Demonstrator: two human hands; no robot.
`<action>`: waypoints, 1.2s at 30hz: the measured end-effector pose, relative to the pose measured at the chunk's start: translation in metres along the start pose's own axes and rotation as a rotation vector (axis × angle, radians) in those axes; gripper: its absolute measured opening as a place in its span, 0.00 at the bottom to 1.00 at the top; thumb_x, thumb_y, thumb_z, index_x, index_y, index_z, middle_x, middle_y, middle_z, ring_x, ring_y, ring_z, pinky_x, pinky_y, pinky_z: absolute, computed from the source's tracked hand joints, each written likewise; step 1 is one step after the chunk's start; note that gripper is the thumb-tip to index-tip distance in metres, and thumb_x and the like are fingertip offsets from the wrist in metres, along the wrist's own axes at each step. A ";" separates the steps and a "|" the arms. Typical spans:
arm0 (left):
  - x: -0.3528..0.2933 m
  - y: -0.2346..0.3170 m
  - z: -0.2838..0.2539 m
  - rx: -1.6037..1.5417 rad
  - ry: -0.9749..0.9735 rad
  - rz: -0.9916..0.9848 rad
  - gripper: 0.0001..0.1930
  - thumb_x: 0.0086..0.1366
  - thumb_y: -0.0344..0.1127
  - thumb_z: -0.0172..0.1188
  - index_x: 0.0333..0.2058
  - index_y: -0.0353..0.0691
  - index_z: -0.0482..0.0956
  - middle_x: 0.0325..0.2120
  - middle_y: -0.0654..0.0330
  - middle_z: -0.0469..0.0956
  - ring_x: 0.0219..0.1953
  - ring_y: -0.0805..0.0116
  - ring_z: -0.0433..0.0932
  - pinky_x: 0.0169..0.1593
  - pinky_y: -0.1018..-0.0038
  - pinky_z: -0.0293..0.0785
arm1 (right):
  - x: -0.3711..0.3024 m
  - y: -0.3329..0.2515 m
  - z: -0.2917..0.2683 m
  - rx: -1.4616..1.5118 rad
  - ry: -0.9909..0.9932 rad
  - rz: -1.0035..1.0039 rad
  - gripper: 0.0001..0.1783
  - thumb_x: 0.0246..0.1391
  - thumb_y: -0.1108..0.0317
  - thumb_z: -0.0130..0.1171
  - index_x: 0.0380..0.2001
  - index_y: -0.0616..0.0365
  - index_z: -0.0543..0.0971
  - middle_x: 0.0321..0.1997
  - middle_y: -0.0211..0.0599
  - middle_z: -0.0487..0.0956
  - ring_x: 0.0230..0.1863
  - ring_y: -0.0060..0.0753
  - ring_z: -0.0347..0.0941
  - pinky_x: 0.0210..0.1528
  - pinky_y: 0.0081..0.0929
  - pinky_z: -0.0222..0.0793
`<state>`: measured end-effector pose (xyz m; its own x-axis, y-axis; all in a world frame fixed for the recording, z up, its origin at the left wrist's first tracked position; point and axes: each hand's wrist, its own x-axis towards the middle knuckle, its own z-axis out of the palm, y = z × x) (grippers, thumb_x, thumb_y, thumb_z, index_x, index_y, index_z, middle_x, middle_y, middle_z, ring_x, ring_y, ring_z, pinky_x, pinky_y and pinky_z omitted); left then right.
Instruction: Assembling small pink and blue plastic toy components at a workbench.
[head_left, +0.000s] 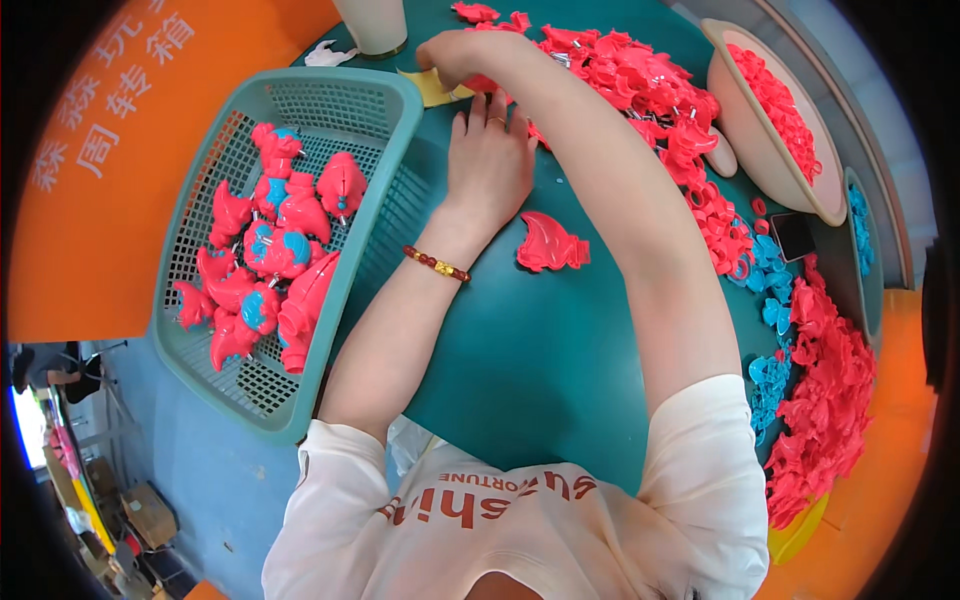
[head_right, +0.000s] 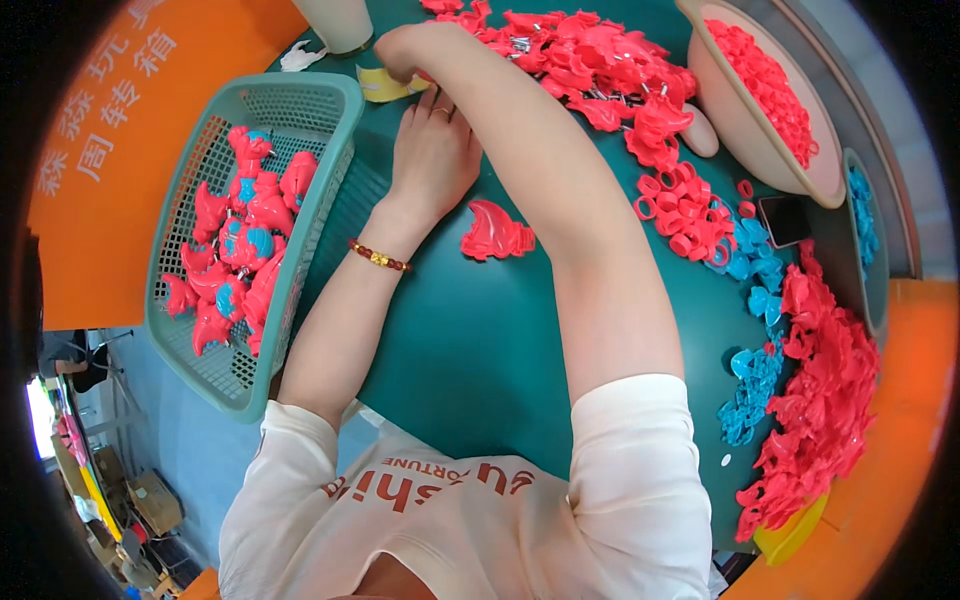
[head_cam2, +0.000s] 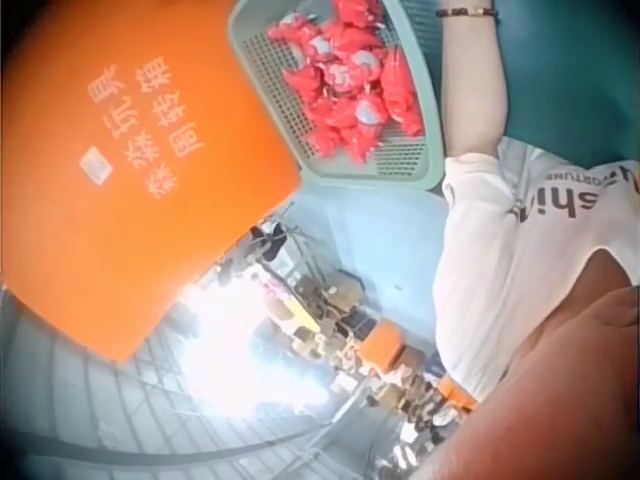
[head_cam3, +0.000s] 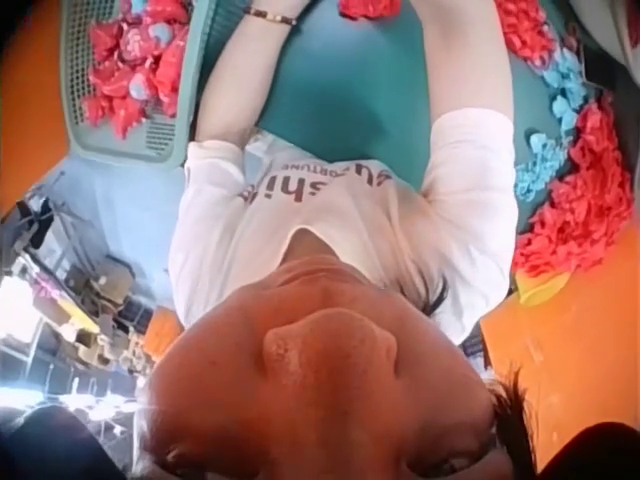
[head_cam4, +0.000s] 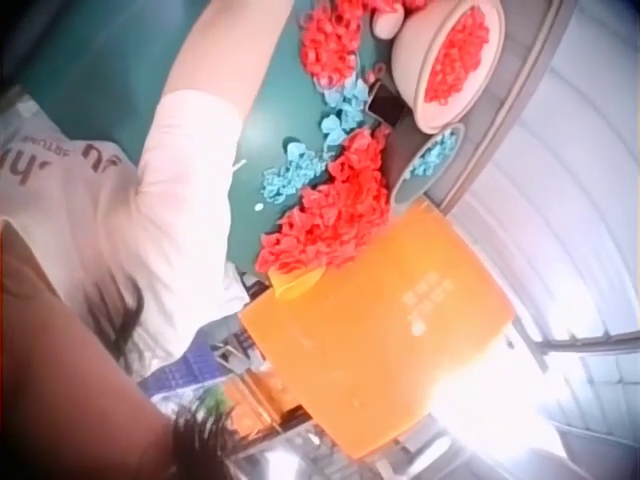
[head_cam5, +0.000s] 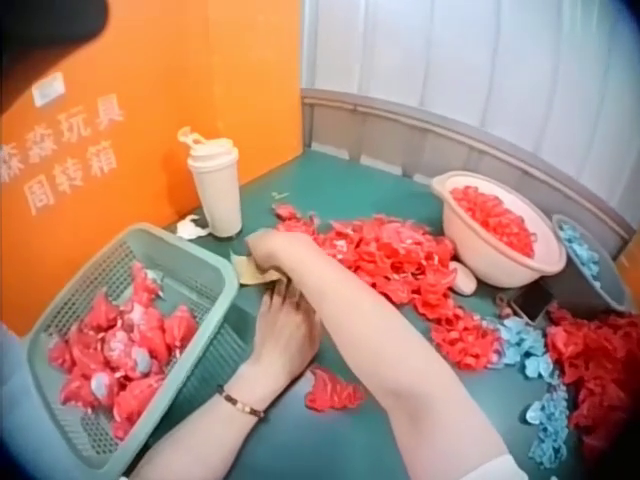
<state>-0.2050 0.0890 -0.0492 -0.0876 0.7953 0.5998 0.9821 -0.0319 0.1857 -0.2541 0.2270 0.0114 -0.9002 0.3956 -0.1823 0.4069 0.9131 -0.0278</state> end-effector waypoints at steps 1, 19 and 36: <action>0.001 0.000 -0.001 0.004 0.000 -0.008 0.19 0.56 0.35 0.55 0.43 0.29 0.72 0.47 0.43 0.68 0.55 0.47 0.62 0.51 0.56 0.61 | 0.007 0.004 -0.004 0.016 -0.096 0.002 0.23 0.38 0.73 0.62 0.44 0.51 0.76 0.43 0.41 0.77 0.45 0.44 0.73 0.47 0.33 0.70; 0.003 -0.005 0.001 -0.124 0.053 -0.282 0.30 0.61 0.37 0.51 0.56 0.24 0.54 0.55 0.28 0.52 0.58 0.34 0.53 0.60 0.53 0.53 | 0.001 0.065 -0.028 0.209 0.407 0.227 0.23 0.44 0.49 0.57 0.41 0.51 0.77 0.42 0.44 0.77 0.42 0.45 0.75 0.45 0.36 0.70; 0.012 -0.010 -0.005 -0.788 0.161 -0.520 0.26 0.66 0.49 0.44 0.47 0.27 0.68 0.48 0.38 0.67 0.51 0.46 0.66 0.56 0.61 0.58 | -0.091 0.074 -0.017 0.401 -0.222 -0.229 0.18 0.53 0.56 0.54 0.36 0.61 0.78 0.36 0.38 0.78 0.38 0.33 0.73 0.44 0.27 0.68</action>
<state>-0.2168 0.0962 -0.0401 -0.5605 0.7340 0.3835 0.4244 -0.1431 0.8941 -0.1451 0.2600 0.0429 -0.9362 0.1189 -0.3308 0.2695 0.8468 -0.4585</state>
